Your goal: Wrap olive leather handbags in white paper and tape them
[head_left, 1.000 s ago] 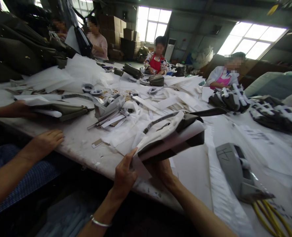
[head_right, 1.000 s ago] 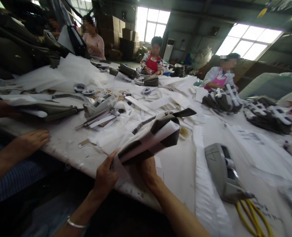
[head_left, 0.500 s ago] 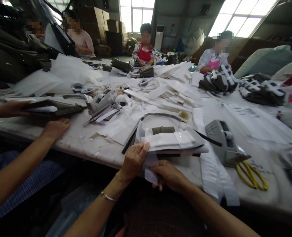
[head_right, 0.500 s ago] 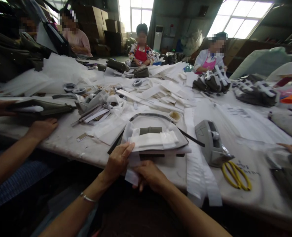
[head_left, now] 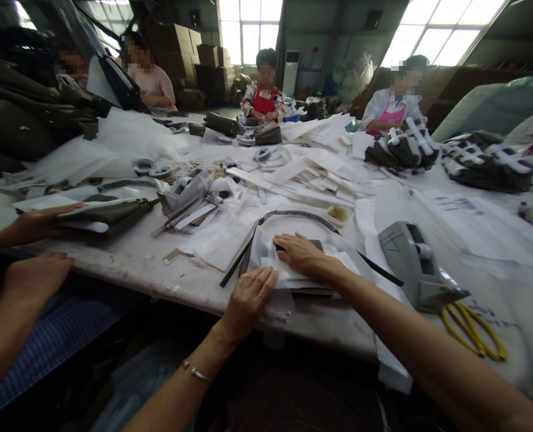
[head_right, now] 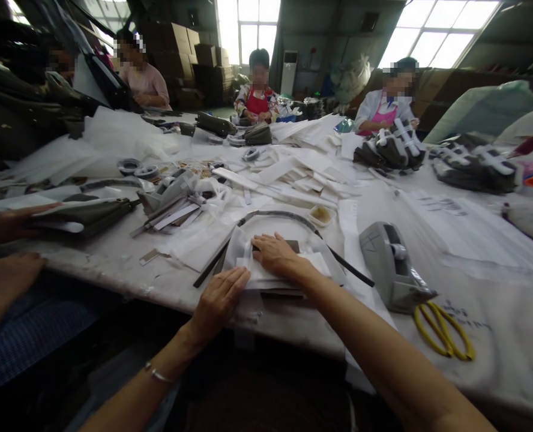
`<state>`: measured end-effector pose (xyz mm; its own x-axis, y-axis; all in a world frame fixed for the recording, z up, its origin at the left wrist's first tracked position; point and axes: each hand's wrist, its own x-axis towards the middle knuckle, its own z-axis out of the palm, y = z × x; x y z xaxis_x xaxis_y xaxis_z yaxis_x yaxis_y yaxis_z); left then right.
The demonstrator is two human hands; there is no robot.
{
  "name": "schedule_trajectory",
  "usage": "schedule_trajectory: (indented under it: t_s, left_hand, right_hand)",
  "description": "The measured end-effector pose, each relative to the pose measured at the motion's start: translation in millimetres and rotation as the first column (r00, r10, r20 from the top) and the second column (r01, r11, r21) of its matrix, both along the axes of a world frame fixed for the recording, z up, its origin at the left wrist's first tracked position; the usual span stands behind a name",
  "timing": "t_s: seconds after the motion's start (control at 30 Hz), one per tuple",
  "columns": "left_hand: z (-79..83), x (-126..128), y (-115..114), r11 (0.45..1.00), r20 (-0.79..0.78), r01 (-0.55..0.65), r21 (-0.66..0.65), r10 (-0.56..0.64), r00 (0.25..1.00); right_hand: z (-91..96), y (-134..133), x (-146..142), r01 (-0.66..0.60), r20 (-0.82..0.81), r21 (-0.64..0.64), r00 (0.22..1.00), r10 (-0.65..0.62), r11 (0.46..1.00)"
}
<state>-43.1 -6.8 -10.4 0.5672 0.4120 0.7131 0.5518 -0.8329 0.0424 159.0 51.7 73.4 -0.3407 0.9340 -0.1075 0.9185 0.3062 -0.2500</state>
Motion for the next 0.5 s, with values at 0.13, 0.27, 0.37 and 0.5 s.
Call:
schedule_trajectory:
  t_s: [0.13, 0.27, 0.37, 0.5]
  left_hand:
    - [-2.5, 0, 0, 1.0, 0.046, -0.006, -0.029, 0.007, 0.999]
    - [-1.2, 0, 0, 0.997, 0.068, 0.017, -0.077, -0.012, 0.998]
    - [1.2, -1, -1, 0.994, 0.086, 0.042, -0.102, -0.033, 0.996]
    - [2.2, -3, -1, 0.987, 0.113, 0.067, -0.145, -0.051, 0.992]
  right_hand:
    - [-9.9, 4, -7, -0.071, -0.018, 0.008, 0.997, 0.072, 0.997]
    - [-2.7, -18, 4, -0.026, -0.159, 0.157, 0.986, 0.051, 0.987]
    - [1.5, -45, 14, -0.15, -0.294, 0.214, 0.932, 0.21, 0.965]
    - [3.2, -78, 17, -0.255, -0.354, 0.215, 0.879, 0.318, 0.943]
